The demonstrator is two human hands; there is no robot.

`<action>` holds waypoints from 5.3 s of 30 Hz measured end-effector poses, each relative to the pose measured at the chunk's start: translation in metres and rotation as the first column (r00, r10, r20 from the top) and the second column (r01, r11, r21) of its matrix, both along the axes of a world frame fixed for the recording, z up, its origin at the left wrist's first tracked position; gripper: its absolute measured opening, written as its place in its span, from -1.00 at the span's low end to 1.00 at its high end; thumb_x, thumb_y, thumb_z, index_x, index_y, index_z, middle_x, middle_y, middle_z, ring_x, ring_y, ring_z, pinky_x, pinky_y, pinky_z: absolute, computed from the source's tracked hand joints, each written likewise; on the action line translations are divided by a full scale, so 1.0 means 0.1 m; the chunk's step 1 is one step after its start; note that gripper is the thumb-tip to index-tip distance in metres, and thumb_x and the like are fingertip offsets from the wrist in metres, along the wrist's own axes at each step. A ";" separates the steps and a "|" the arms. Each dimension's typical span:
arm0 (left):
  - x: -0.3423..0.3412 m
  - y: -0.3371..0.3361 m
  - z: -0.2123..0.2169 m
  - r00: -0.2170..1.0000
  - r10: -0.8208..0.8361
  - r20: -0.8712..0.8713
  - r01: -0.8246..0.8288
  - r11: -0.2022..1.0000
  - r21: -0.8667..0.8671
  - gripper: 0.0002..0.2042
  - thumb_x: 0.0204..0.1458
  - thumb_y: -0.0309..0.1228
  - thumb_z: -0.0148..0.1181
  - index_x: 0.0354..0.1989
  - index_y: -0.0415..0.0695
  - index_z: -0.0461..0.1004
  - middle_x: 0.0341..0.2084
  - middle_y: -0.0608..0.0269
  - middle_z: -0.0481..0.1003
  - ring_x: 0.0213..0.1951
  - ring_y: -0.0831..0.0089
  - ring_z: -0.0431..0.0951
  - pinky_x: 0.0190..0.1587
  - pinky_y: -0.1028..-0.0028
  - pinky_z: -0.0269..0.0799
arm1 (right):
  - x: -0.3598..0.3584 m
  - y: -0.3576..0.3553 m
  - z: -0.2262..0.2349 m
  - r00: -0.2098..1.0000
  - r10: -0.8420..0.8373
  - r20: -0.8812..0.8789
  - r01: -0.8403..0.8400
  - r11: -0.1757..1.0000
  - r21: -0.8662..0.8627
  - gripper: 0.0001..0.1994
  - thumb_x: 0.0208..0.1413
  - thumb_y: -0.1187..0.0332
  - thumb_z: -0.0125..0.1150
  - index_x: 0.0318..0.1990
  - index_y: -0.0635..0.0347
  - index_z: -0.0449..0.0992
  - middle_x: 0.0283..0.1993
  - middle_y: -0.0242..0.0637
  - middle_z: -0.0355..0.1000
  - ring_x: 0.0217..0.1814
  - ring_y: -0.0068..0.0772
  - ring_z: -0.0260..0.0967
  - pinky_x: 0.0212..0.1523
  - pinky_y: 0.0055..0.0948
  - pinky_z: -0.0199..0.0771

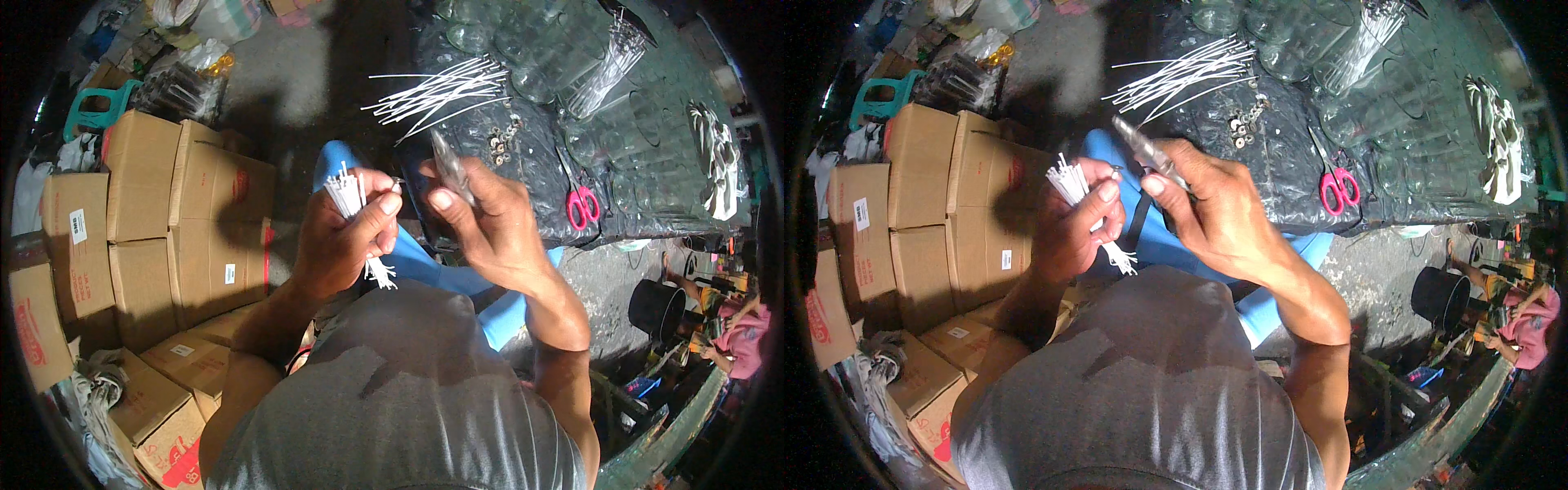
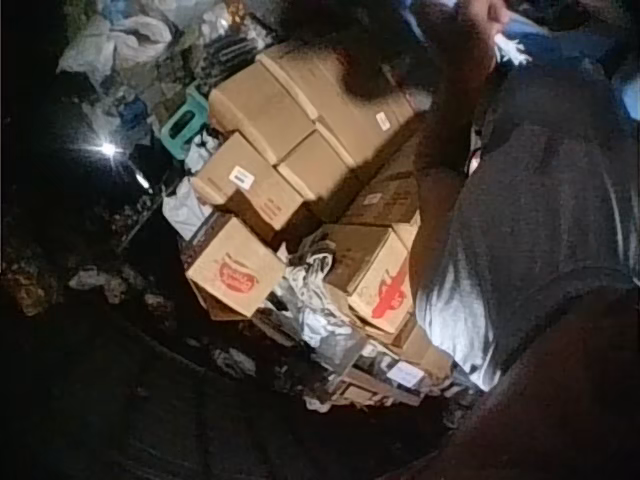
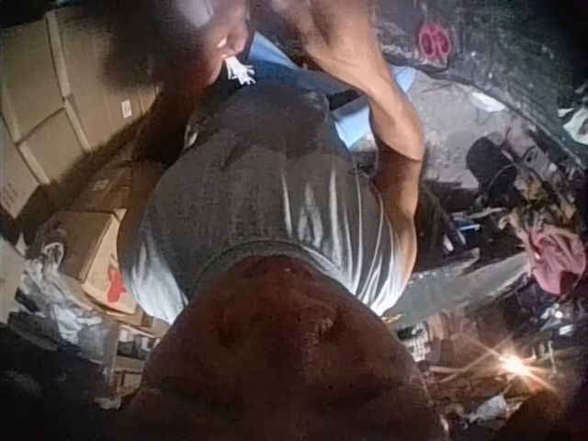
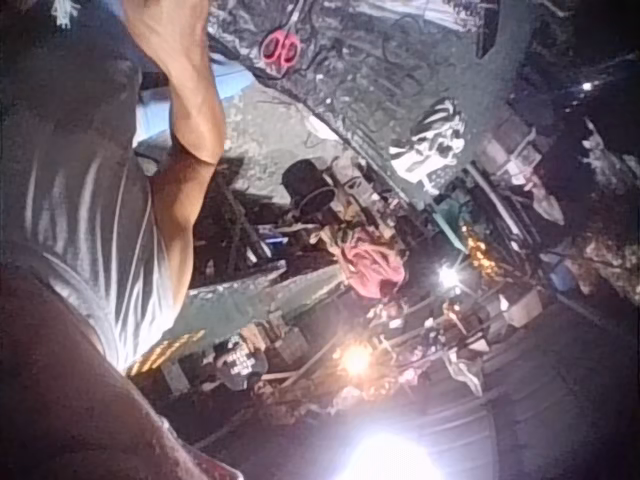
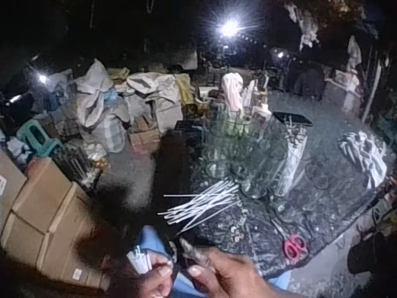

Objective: The person repeatedly picks up white plastic sticks and small metal rings, then uses pliers to attach the rings to the sticks. The assembled items are placed on the table. The process is repeated for multiple sticks.

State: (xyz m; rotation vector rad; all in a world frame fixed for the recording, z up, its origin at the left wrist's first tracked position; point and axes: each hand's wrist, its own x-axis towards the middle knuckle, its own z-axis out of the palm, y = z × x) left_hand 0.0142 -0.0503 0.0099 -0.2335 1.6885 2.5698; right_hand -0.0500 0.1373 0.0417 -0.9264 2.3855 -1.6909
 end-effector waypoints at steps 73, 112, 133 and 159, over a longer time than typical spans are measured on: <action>-0.02 0.21 0.03 0.945 -0.306 0.112 0.300 0.952 0.069 -0.84 0.21 -0.50 0.22 -0.11 -0.33 0.54 -0.44 0.24 0.52 -0.53 0.68 0.35 -0.47 0.62 0.28 | 0.13 0.39 0.00 0.999 0.034 -0.006 -0.034 0.999 0.013 -0.82 0.04 0.50 0.40 -0.23 0.30 0.54 -0.35 -0.15 0.47 -0.33 -0.13 0.51 -0.30 -0.28 0.47; -0.10 -0.14 -0.27 0.957 -0.288 -0.008 0.288 0.951 0.110 -0.87 0.34 -0.40 -0.01 -0.10 -0.20 0.27 -0.48 0.02 0.55 -0.42 0.33 0.62 -0.54 0.47 0.48 | 3.49 2.63 -3.89 0.067 -0.922 0.382 0.273 0.385 0.882 -0.66 0.35 0.16 0.11 -0.31 0.32 0.51 -0.50 -0.35 0.41 -0.44 -0.56 0.25 -0.43 -0.38 0.29; -0.55 0.17 0.07 0.892 -0.296 0.342 0.336 0.940 -0.064 -0.88 0.32 -0.38 0.05 -0.13 -0.17 0.36 -0.47 0.18 0.56 -0.49 0.52 0.53 -0.49 0.52 0.44 | 2.29 2.88 -3.64 0.234 -0.791 0.566 0.179 0.607 0.774 -0.70 0.26 0.20 0.20 -0.31 0.32 0.52 -0.52 -0.23 0.46 -0.48 -0.46 0.34 -0.44 -0.27 0.36; 0.04 0.74 -0.12 1.000 -0.011 -0.012 0.010 0.998 -0.061 -0.83 0.25 -0.39 0.10 -0.10 -0.20 0.39 -0.53 0.16 0.49 -0.58 0.50 0.46 -0.67 0.58 0.13 | -0.60 0.89 -0.13 0.879 0.163 -0.447 0.065 0.890 0.451 -0.72 -0.17 0.53 0.31 -0.20 0.24 0.58 -0.25 -0.07 0.46 -0.20 0.10 0.51 -0.21 -0.04 0.52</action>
